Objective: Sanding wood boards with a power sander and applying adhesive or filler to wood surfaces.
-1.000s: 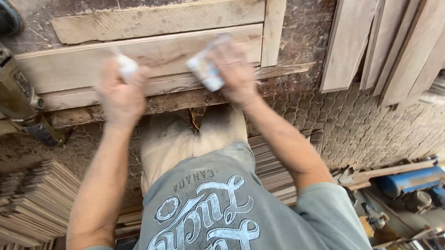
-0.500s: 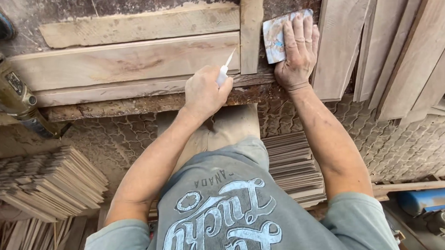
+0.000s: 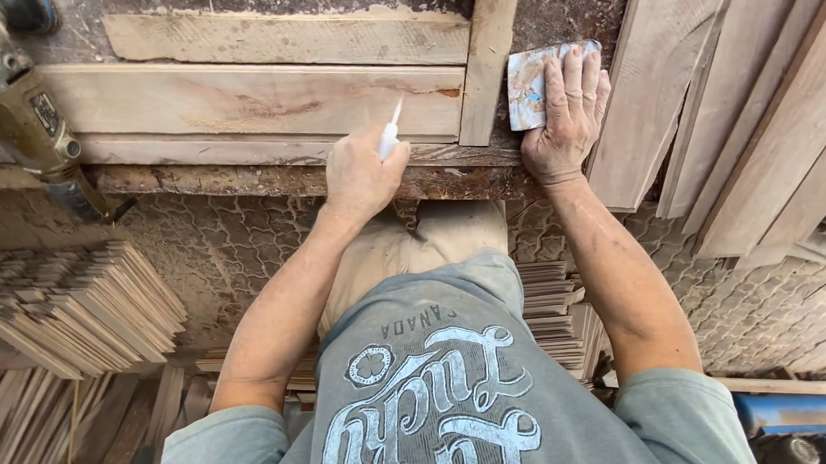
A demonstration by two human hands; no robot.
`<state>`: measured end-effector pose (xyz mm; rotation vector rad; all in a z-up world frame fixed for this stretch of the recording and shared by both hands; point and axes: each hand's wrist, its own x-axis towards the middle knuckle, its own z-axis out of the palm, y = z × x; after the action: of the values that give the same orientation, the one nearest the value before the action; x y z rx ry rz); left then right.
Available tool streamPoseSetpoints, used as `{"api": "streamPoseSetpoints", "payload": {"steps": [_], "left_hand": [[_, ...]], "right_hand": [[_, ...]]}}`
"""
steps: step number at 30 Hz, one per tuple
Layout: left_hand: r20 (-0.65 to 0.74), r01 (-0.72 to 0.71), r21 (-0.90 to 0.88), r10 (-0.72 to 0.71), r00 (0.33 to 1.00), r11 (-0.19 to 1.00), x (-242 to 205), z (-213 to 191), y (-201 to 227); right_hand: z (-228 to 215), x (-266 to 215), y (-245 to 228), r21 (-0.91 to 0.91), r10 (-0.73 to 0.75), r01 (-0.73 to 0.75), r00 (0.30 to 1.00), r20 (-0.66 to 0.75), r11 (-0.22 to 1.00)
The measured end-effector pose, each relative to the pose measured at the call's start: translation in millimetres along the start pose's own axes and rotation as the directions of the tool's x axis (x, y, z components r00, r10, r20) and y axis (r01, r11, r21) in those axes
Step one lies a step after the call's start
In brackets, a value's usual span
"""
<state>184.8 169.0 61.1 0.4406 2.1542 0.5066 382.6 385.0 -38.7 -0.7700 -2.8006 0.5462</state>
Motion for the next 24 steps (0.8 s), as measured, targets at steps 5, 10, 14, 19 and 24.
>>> {"api": "streamPoseSetpoints", "payload": {"steps": [5,10,14,19,24], "left_hand": [[0.106,-0.009,0.02,0.007,0.994,1.0,14.0,15.3,-18.0],[-0.041,0.151,-0.146,-0.158,0.987,0.978,3.6,13.3,-38.0],[-0.127,0.261,-0.222,-0.294,0.947,0.939,-2.1,5.1,-83.6],[-0.182,0.248,-0.212,-0.288,0.94,0.945,-30.0,-42.3,-86.2],[-0.278,0.182,-0.213,-0.238,0.931,0.96,-33.8,-55.7,-99.8]], "right_hand": [[18.3,-11.0,16.5,-0.015,0.038,-0.038,0.999,0.013,0.999],[11.4,0.7,11.6,-0.008,-0.087,0.086,0.996,-0.035,0.996],[11.9,1.5,13.6,-0.023,-0.156,0.154,0.984,-0.084,0.988],[4.9,1.4,2.9,-0.023,-0.092,0.091,0.996,-0.021,0.996],[2.0,1.5,-3.8,-0.042,-0.006,0.008,0.999,0.041,0.999]]}}
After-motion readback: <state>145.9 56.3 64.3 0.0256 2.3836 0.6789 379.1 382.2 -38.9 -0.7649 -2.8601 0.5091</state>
